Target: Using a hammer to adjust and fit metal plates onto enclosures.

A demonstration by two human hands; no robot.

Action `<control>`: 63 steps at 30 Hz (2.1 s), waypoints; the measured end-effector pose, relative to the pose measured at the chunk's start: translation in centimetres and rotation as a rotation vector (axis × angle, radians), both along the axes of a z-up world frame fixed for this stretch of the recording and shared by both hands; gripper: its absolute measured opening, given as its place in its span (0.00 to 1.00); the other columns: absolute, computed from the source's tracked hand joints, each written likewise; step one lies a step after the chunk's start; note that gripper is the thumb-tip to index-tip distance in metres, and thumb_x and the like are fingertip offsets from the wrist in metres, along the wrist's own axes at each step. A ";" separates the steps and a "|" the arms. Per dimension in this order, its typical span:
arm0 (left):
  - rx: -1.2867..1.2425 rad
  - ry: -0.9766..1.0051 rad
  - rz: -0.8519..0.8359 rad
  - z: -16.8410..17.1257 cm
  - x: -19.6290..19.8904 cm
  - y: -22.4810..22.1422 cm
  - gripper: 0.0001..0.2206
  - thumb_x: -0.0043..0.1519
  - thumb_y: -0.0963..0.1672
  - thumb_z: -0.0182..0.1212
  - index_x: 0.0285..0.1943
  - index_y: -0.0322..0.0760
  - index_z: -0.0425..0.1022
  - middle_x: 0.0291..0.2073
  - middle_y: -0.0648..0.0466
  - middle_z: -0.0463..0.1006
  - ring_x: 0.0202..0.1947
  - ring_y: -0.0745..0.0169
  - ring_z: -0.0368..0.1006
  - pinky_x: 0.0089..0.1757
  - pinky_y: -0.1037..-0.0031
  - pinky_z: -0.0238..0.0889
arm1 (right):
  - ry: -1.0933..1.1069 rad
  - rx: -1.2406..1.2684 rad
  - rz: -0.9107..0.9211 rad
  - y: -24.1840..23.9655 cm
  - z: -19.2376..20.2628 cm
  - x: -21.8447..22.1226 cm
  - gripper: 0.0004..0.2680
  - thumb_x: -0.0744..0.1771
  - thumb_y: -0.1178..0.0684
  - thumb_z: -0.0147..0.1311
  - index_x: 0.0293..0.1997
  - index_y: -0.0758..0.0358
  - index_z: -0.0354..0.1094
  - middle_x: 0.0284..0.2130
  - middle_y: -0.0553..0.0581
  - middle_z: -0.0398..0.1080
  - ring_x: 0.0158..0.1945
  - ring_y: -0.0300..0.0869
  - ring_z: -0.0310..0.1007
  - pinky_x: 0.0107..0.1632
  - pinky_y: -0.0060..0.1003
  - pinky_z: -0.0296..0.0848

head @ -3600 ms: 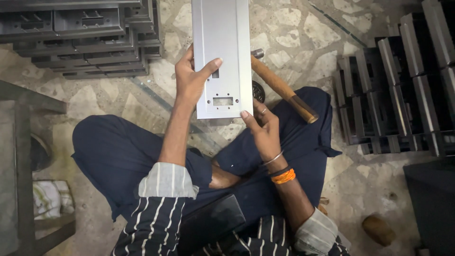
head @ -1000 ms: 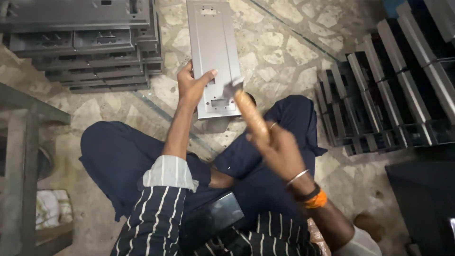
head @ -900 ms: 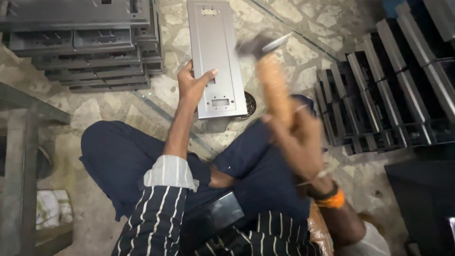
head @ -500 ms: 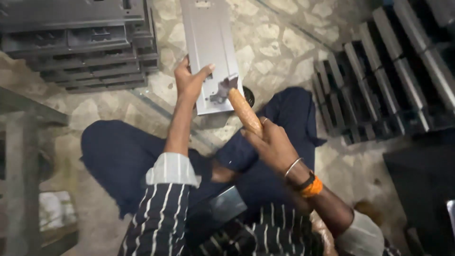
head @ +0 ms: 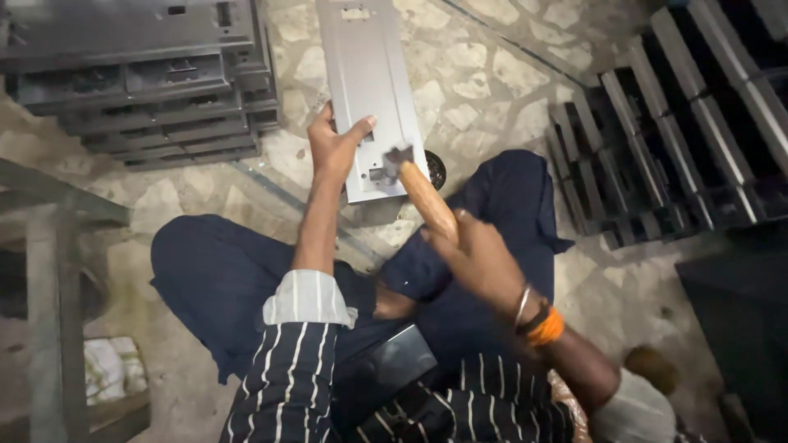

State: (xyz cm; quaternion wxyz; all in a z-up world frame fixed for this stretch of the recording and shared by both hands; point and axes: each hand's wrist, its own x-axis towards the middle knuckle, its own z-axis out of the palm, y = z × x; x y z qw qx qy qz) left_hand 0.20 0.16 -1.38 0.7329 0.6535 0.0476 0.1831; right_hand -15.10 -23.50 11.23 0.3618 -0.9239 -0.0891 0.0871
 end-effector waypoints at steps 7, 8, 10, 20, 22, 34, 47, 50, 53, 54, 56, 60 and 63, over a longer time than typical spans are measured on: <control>-0.026 -0.031 0.004 0.3 0.2 0.4 0.20 0.53 0.39 0.74 0.53 0.26 0.77 0.41 0.49 0.84 0.39 0.63 0.80 0.43 0.73 0.75 | -0.248 0.377 -0.040 0.3 9.9 0.7 0.10 0.68 0.51 0.58 0.49 0.68 0.70 0.24 0.48 0.72 0.22 0.32 0.69 0.23 0.27 0.69; -0.007 0.004 0.023 0.5 -0.1 0.2 0.20 0.53 0.40 0.74 0.53 0.26 0.77 0.40 0.49 0.84 0.38 0.63 0.80 0.42 0.73 0.74 | -0.369 0.523 -0.063 0.2 10.2 0.5 0.08 0.70 0.53 0.56 0.46 0.68 0.68 0.25 0.49 0.71 0.22 0.32 0.70 0.24 0.27 0.68; 0.014 0.032 0.040 0.8 -0.1 0.1 0.20 0.52 0.40 0.74 0.53 0.26 0.77 0.40 0.49 0.83 0.37 0.63 0.80 0.41 0.73 0.74 | -0.498 0.674 -0.084 0.6 8.2 0.3 0.06 0.72 0.55 0.55 0.42 0.68 0.66 0.26 0.50 0.70 0.23 0.32 0.70 0.26 0.27 0.68; -0.054 -0.012 0.019 -0.1 -0.1 -0.1 0.18 0.53 0.39 0.73 0.52 0.26 0.78 0.39 0.49 0.84 0.36 0.65 0.79 0.39 0.73 0.73 | -0.163 -0.003 -0.010 0.4 4.5 1.1 0.13 0.67 0.48 0.63 0.40 0.70 0.69 0.23 0.67 0.71 0.27 0.53 0.73 0.30 0.43 0.67; -0.058 -0.032 0.022 0.3 0.2 0.1 0.17 0.54 0.39 0.73 0.52 0.26 0.78 0.38 0.49 0.84 0.35 0.64 0.78 0.38 0.73 0.72 | -0.239 0.172 -0.070 0.2 7.4 1.6 0.11 0.67 0.49 0.62 0.43 0.69 0.69 0.24 0.62 0.71 0.23 0.44 0.70 0.27 0.38 0.66; -0.056 0.017 0.003 0.2 -0.8 -0.1 0.18 0.54 0.39 0.72 0.53 0.27 0.77 0.39 0.51 0.83 0.36 0.66 0.78 0.38 0.74 0.72 | -0.095 -0.134 0.185 0.2 -1.3 0.4 0.15 0.68 0.42 0.61 0.43 0.68 0.71 0.22 0.62 0.72 0.28 0.52 0.80 0.28 0.40 0.68; -0.044 0.068 0.051 1.9 -3.0 -0.1 0.20 0.54 0.39 0.72 0.55 0.28 0.76 0.39 0.52 0.83 0.35 0.67 0.78 0.37 0.75 0.72 | -0.038 0.082 -0.051 -3.1 -6.6 15.7 0.13 0.65 0.44 0.59 0.38 0.67 0.73 0.22 0.56 0.71 0.24 0.42 0.69 0.26 0.40 0.67; -0.032 0.042 0.063 1.7 -3.3 0.0 0.20 0.55 0.39 0.72 0.56 0.27 0.75 0.39 0.51 0.82 0.35 0.68 0.77 0.38 0.75 0.72 | -0.233 -0.288 0.029 -2.8 -10.9 21.0 0.13 0.63 0.46 0.63 0.38 0.68 0.75 0.28 0.63 0.74 0.33 0.54 0.74 0.36 0.48 0.71; -0.058 0.038 0.067 1.6 -3.7 -0.1 0.21 0.55 0.39 0.72 0.57 0.27 0.75 0.40 0.51 0.82 0.35 0.67 0.76 0.37 0.75 0.70 | -0.246 -0.572 0.051 -3.3 -16.8 24.1 0.11 0.62 0.49 0.61 0.39 0.67 0.76 0.34 0.66 0.75 0.40 0.59 0.76 0.43 0.51 0.73; -0.073 0.057 0.068 1.8 -3.8 -0.2 0.20 0.55 0.39 0.72 0.57 0.26 0.75 0.39 0.50 0.82 0.34 0.67 0.75 0.36 0.75 0.70 | -0.254 -0.683 0.053 -3.6 -19.0 24.9 0.10 0.62 0.51 0.60 0.39 0.67 0.76 0.38 0.67 0.76 0.43 0.59 0.75 0.46 0.51 0.73; -0.069 0.021 0.067 1.4 -3.8 0.0 0.21 0.55 0.39 0.72 0.58 0.27 0.74 0.41 0.50 0.82 0.36 0.68 0.76 0.38 0.76 0.71 | -0.426 -0.697 0.063 -2.7 -17.4 22.7 0.10 0.61 0.52 0.59 0.40 0.66 0.76 0.39 0.66 0.75 0.44 0.58 0.75 0.48 0.50 0.72; -0.083 -0.015 0.031 1.6 -3.9 -0.1 0.20 0.57 0.39 0.71 0.58 0.27 0.74 0.42 0.50 0.83 0.40 0.68 0.78 0.41 0.76 0.73 | -0.557 -0.182 0.061 0.2 -13.9 16.8 0.12 0.66 0.50 0.55 0.47 0.68 0.73 0.40 0.63 0.75 0.44 0.51 0.75 0.49 0.46 0.71; -0.087 -0.045 0.048 1.1 -3.5 -0.1 0.20 0.58 0.40 0.71 0.58 0.27 0.74 0.44 0.51 0.82 0.42 0.68 0.78 0.44 0.75 0.72 | -0.168 0.372 0.027 2.5 -13.1 14.1 0.14 0.70 0.47 0.52 0.48 0.72 0.71 0.36 0.61 0.76 0.40 0.43 0.75 0.45 0.40 0.72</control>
